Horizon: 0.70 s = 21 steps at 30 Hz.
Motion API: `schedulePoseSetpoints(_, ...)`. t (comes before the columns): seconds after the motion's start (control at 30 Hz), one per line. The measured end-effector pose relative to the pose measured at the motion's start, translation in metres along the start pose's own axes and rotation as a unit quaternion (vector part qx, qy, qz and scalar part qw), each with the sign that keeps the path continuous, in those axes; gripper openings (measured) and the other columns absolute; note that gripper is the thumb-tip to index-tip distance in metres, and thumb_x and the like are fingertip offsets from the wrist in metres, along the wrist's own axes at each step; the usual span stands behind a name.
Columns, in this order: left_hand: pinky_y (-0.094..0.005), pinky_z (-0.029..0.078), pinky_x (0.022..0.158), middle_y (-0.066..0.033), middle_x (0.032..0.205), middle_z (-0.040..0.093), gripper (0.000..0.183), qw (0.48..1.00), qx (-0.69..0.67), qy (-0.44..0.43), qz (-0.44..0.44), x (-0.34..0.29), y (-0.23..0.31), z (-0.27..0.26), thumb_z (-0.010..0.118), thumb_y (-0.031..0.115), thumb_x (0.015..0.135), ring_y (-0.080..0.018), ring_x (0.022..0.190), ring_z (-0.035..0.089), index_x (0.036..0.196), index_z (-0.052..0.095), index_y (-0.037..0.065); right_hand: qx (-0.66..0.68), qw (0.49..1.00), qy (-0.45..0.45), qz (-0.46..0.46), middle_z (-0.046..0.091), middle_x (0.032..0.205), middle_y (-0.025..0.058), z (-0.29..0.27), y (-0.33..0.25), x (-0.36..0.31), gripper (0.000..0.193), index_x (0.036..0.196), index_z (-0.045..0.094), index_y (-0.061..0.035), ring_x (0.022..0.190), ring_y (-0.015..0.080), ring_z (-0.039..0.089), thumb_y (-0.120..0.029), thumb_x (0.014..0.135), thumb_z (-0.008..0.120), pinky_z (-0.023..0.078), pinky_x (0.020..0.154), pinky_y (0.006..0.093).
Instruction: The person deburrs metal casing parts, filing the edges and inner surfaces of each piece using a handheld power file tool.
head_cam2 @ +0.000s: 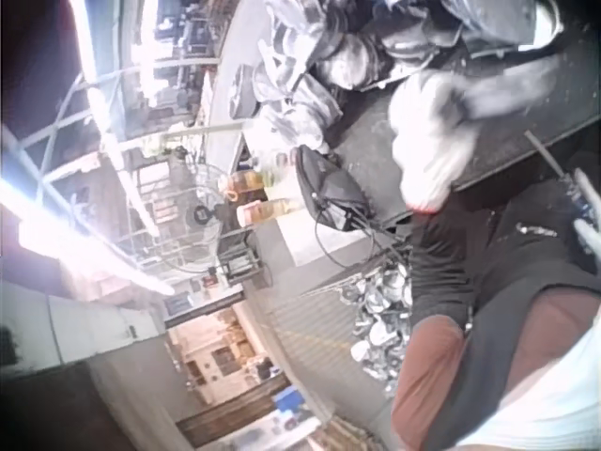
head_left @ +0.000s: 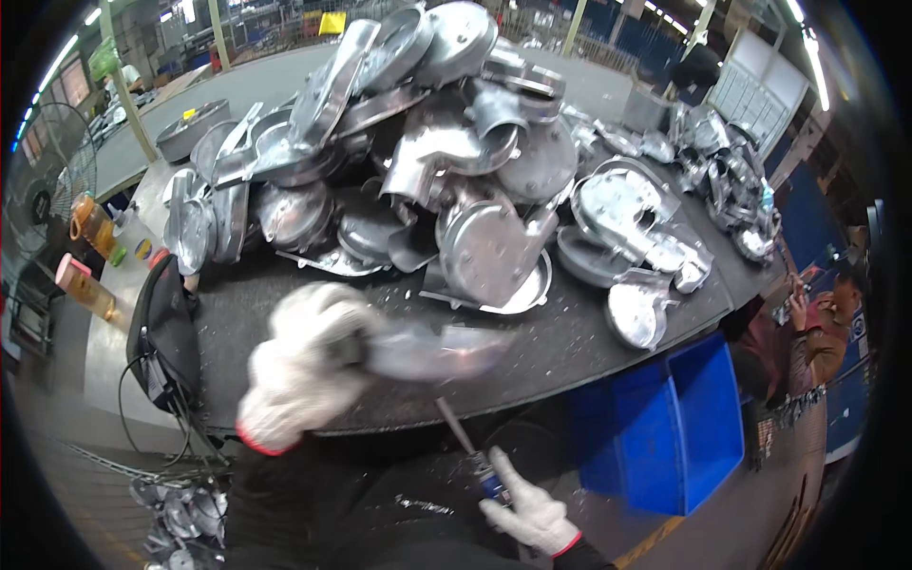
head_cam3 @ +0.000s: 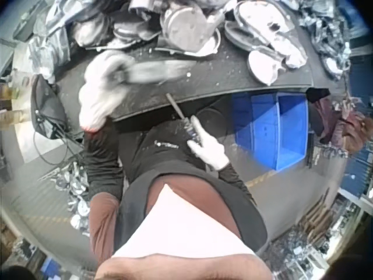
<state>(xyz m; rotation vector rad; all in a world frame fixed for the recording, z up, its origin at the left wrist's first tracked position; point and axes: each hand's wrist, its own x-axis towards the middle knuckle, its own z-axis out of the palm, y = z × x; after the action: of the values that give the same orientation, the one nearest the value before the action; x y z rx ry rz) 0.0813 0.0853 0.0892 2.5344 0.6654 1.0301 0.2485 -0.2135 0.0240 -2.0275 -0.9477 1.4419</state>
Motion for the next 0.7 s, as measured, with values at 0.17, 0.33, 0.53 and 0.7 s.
schedulePoseSetpoints(0.17, -0.0462, 0.048, 0.103, -0.0027, 0.129, 0.068, 0.029, 0.937, 0.330, -0.104, -0.054, -0.071, -0.088, -0.054, 0.071, 0.006, 0.072, -0.0334, 0.125, 0.059, 0.093, 0.076, 0.026, -0.019, 0.999, 0.030, 0.040, 0.071, 0.092, 0.0102, -0.001, -0.004, 0.003, 0.089, 0.169, 0.017, -0.0144, 0.074, 0.0131, 0.068, -0.017, 0.097, 0.069, 0.058, 0.073, 0.0320)
schedulePoseSetpoints(0.33, -0.0513, 0.047, 0.105, -0.0091, 0.128, 0.067, 0.038, 0.943, 0.241, 0.117, -0.198, -0.105, -0.049, -0.034, 0.081, 0.013, 0.075, -0.0389, 0.125, 0.058, 0.112, 0.074, 0.020, -0.048, 0.992, 0.080, -0.084, 0.070, 0.099, 0.0103, 0.005, -0.007, 0.011, 0.089, 0.167, 0.021, -0.0092, 0.074, 0.0116, 0.067, -0.012, 0.092, 0.070, 0.057, 0.071, 0.0289)
schedulePoseSetpoints(0.53, -0.0573, 0.049, 0.096, -0.0045, 0.104, 0.066, 0.040, 0.975, 0.177, 0.022, -0.129, -0.149, -0.018, 0.012, 0.091, 0.025, 0.051, -0.0345, 0.104, 0.061, 0.080, 0.066, 0.014, 0.189, 0.979, 0.068, -0.048, 0.068, 0.096, 0.0094, 0.001, -0.003, 0.011, 0.083, 0.165, 0.031, -0.0091, 0.069, 0.0123, 0.066, -0.003, 0.089, 0.062, 0.057, 0.063, 0.0293)
schedulePoseSetpoints(0.7, -0.0586, 0.048, 0.100, -0.0141, 0.117, 0.066, 0.047, 0.990, 0.111, -0.061, -0.067, -0.163, -0.042, -0.009, 0.089, 0.033, 0.054, -0.0428, 0.114, 0.061, 0.093, 0.070, 0.014, -0.034, 0.988, 0.005, -0.148, 0.071, 0.120, 0.0187, -0.021, -0.016, 0.015, 0.073, 0.158, 0.042, -0.0005, 0.098, 0.0255, 0.073, -0.009, 0.090, 0.068, 0.057, 0.092, 0.0358)
